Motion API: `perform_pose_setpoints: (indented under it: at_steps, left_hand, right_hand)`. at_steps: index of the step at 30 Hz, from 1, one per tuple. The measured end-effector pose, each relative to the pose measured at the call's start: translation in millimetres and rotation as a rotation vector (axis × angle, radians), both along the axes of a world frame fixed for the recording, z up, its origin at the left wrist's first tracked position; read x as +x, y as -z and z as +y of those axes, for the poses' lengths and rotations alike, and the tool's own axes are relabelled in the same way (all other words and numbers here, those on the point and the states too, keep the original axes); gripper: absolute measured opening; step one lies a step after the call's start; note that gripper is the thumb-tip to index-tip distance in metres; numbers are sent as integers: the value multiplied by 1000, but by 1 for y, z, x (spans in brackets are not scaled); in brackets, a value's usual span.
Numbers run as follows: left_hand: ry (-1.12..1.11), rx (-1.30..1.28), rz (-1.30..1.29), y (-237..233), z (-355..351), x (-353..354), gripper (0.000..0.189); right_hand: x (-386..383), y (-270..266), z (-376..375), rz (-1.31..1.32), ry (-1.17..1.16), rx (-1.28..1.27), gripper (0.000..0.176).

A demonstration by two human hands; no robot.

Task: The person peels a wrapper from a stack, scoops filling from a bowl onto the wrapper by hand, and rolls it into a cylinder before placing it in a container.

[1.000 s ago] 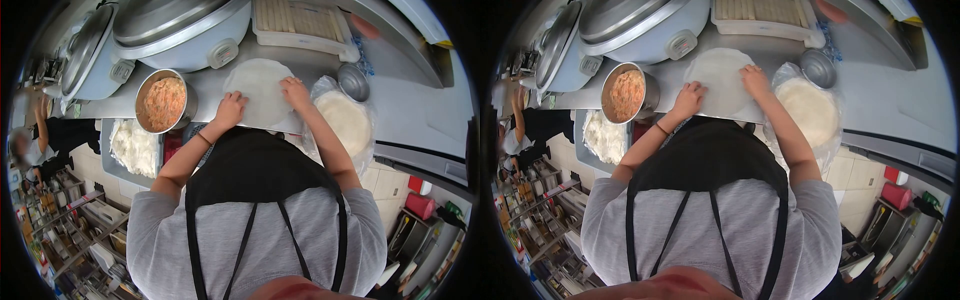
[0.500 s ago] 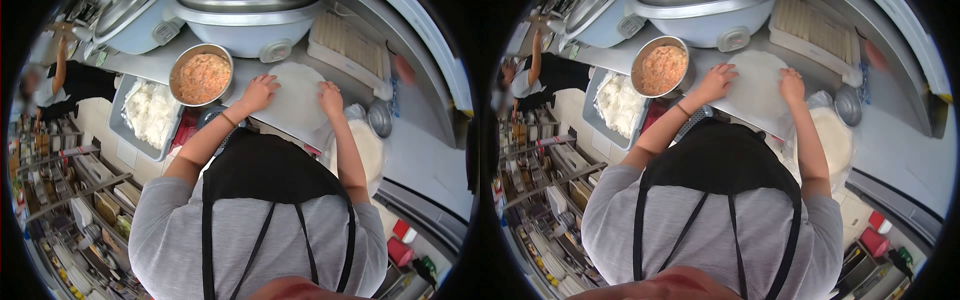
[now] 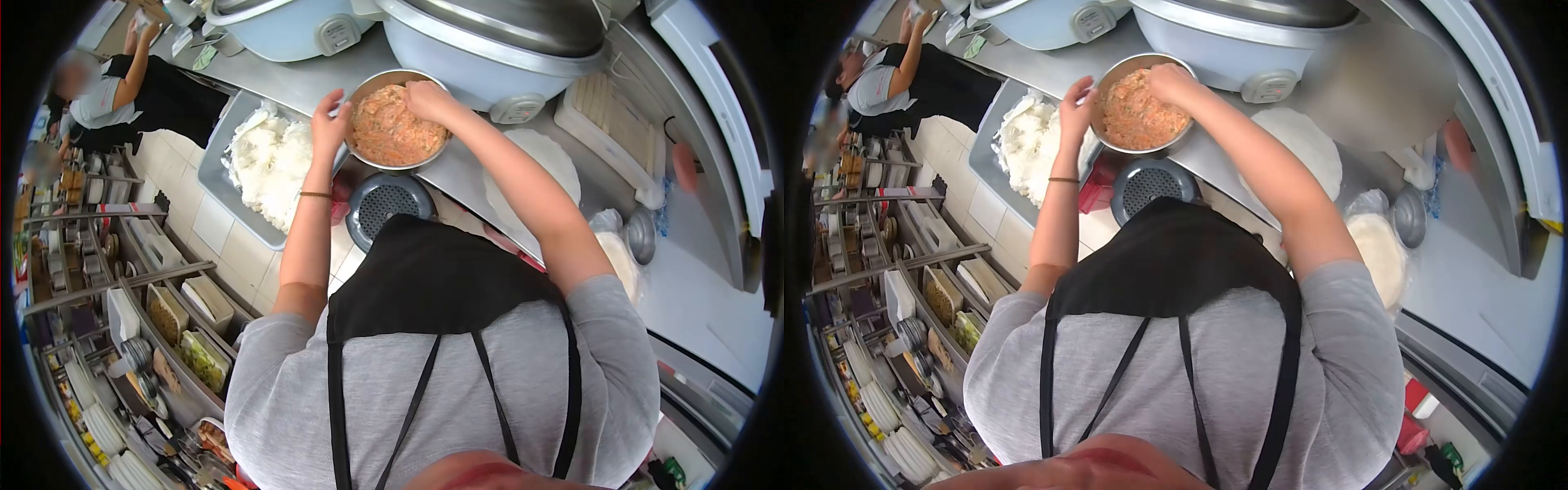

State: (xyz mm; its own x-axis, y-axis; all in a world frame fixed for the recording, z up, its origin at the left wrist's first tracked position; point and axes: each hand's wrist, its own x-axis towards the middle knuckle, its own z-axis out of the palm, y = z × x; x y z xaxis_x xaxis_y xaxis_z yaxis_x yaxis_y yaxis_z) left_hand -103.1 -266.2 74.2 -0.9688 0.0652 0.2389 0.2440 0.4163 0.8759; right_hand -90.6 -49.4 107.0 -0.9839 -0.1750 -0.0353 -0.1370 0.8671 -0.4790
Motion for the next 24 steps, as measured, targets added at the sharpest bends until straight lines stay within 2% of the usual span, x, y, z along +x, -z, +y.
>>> perform_pose_setpoints:
  at_steps: [2, 3, 5, 6, 8, 11, 15, 17, 18, 20, 21, 24]
  left_hand:
    - [36, 181, -148, 5, 9, 1, 33]
    - [23, 288, -232, 8, 15, 2, 32]
    - [5, 353, -243, 12, 22, 2, 31]
    - [-12, 414, -254, 15, 23, 1, 30]
    - [-15, 411, -241, 19, 22, -2, 30]
    - [-32, 414, -263, 14, 22, 2, 30]
    - [-54, 473, -252, 11, 24, 5, 26]
    - [-57, 429, -197, 20, 24, 1, 27]
    - [-63, 382, -147, 23, 24, -1, 27]
    - [-48, 407, -223, 10, 24, 4, 28]
    - [-31, 427, -298, 5, 23, 7, 29]
    - [-23, 444, -281, 10, 23, 5, 30]
  right_hand:
    - [-30, 25, -4, -182, -68, 156, 32]
    - [-33, 28, -4, -181, -67, 158, 32]
    - [-37, 35, 0, -156, -93, -47, 34]
    - [-35, 35, -3, -159, -90, -46, 34]
    - [-27, 36, -11, -213, -119, -74, 35]
    - [3, 27, -35, -373, -182, 26, 33]
    - [42, 12, -45, -344, -190, -20, 30]
    - [41, -3, -35, -326, -399, 109, 32]
    - [37, -19, -28, -281, -450, 2, 28]
    - [15, -44, -20, -266, -242, -39, 24]
    - [-3, -31, -15, -172, -152, 2, 25]
    - [-40, 8, -14, -156, -93, 93, 30]
